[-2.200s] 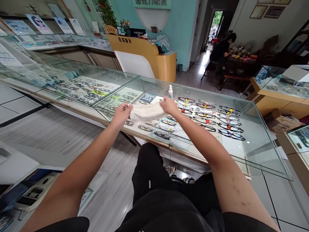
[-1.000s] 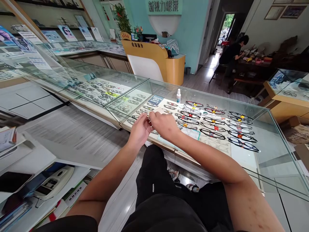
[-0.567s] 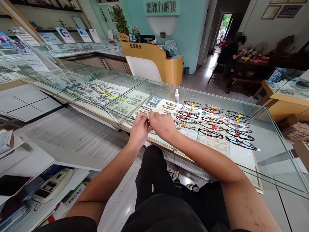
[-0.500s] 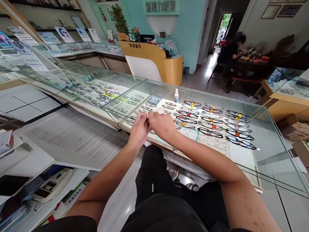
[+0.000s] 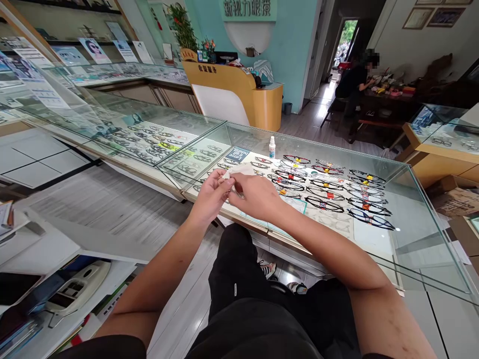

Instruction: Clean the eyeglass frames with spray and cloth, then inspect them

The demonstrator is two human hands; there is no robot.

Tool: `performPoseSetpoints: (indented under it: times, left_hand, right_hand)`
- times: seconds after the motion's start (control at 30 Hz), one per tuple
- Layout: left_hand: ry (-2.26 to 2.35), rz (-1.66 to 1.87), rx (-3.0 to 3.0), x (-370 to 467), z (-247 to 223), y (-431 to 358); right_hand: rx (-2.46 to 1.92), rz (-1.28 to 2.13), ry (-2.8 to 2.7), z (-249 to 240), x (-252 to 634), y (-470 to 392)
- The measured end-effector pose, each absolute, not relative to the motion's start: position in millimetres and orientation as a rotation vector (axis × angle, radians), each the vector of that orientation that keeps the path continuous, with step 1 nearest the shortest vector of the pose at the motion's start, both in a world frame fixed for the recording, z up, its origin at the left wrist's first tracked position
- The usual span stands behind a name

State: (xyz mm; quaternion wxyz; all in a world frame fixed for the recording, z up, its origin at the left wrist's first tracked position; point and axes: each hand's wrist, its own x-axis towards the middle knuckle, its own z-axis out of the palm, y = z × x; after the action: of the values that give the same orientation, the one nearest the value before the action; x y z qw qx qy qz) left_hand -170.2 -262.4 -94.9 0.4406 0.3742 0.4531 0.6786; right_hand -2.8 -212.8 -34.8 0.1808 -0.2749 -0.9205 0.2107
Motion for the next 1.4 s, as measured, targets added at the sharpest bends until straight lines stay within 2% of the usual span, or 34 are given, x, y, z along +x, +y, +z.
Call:
performPoseSetpoints:
  times: [0.17, 0.27, 0.37, 0.57, 0.77, 0.97, 1.17, 1.3, 1.4]
  left_hand:
    - [1.189, 1.69, 1.027, -177.5, -91.5, -261.1]
    - [1.187, 1.637, 1.037, -184.2, -86.0, -262.5]
    - [1.202, 1.589, 1.109, -192.3, -78.7, -266.8]
    - [1.235, 1.551, 1.225, -199.8, -62.6, -273.2]
    - [1.238, 1.565, 1.235, -198.0, -48.8, -276.2]
    - [1.317, 1.588, 1.259, -198.9, -58.0, -270.6]
    - [1.364, 1.727, 1.322, -184.8, -53.2, -282.1]
    - [1.417, 1.925, 1.445, -170.4, -42.0, -300.5]
    - [1.415, 2.018, 1.386, -167.7, -44.4, -290.7]
  right_hand:
    - [-0.631, 0.748, -2.56, -28.0, 8.1, -205.9]
    - [-0.604, 0.697, -2.434, -25.0, 19.0, -186.2]
    - [-0.396, 0.648, -2.387, -20.0, 33.7, -162.5]
    - [-0.115, 0.873, -2.49, -13.3, 45.0, -155.3]
    - [-0.162, 0.879, -2.515, -16.6, 43.3, -160.5]
    - [-0.207, 0.79, -2.465, -16.7, 51.2, -153.6]
    - [-0.375, 1.02, -2.247, -12.4, 55.4, -169.4]
    - [-0.383, 0.997, -2.05, -12.0, 51.6, -183.1]
    - [-0.481, 1.101, -1.872, -24.6, 35.0, -177.7]
